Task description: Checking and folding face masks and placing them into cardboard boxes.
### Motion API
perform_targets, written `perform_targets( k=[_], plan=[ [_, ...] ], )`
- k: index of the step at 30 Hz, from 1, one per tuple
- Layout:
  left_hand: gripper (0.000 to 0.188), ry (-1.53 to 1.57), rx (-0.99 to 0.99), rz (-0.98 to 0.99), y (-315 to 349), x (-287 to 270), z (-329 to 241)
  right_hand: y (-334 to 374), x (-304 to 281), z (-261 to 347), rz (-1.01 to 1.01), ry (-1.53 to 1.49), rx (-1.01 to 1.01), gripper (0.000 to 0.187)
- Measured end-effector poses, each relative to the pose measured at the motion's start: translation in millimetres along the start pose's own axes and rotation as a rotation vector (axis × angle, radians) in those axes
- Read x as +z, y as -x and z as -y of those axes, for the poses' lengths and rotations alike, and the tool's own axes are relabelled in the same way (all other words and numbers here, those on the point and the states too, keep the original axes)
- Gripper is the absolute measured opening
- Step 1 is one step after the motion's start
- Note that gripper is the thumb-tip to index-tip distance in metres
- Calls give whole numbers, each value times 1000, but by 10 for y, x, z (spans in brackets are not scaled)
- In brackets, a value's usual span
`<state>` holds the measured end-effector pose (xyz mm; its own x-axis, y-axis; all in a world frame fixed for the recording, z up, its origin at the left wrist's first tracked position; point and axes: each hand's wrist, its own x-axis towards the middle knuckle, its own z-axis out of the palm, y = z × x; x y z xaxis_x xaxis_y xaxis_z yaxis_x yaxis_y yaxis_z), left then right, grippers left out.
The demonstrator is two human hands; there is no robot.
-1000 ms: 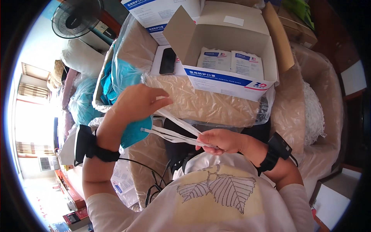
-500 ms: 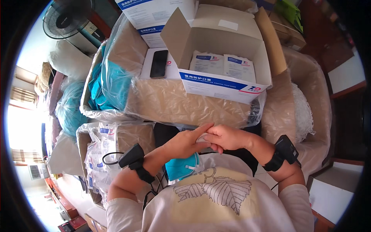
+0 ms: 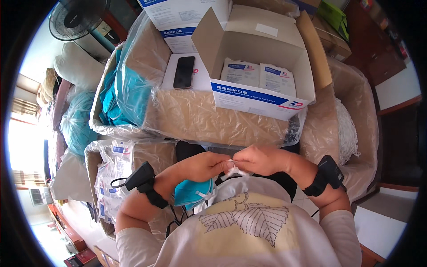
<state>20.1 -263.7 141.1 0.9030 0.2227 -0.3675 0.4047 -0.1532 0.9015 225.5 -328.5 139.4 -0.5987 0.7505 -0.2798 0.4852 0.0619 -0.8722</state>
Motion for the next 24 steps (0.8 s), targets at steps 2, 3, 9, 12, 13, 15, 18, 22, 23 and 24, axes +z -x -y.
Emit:
perform_targets(
  k=[2,3,9,12,13,15,18,22,23,24],
  plan=[
    [30,-115,39,7,22,-61,115,23,46,63,-2,-21,4,25],
    [30,-181,39,35,63,-98,98,39,76,76,-4,-34,8,24],
    [25,-437,39,143,336,-223,-128,376,4,99,236,-249,64,34],
    [25,-521,350,-20,450,-280,76,636,-155,29,315,-322,194,31],
    [27,-439,190,-99,592,-357,185,825,-268,-126,355,-366,285,30],
    [32,-277,-124,-234,825,-529,281,915,-319,-305,247,-512,392,27],
    [37,71,-210,-372,573,-397,266,689,-276,-262,-43,-635,311,24],
    [35,170,-138,-286,259,-156,106,23,-39,-133,-178,-704,74,33],
    [34,136,-111,-227,215,-131,77,-60,-55,-112,-95,-714,88,34],
    [33,70,-82,-216,188,-119,62,-134,-77,-89,-6,-722,99,36]
  ],
)
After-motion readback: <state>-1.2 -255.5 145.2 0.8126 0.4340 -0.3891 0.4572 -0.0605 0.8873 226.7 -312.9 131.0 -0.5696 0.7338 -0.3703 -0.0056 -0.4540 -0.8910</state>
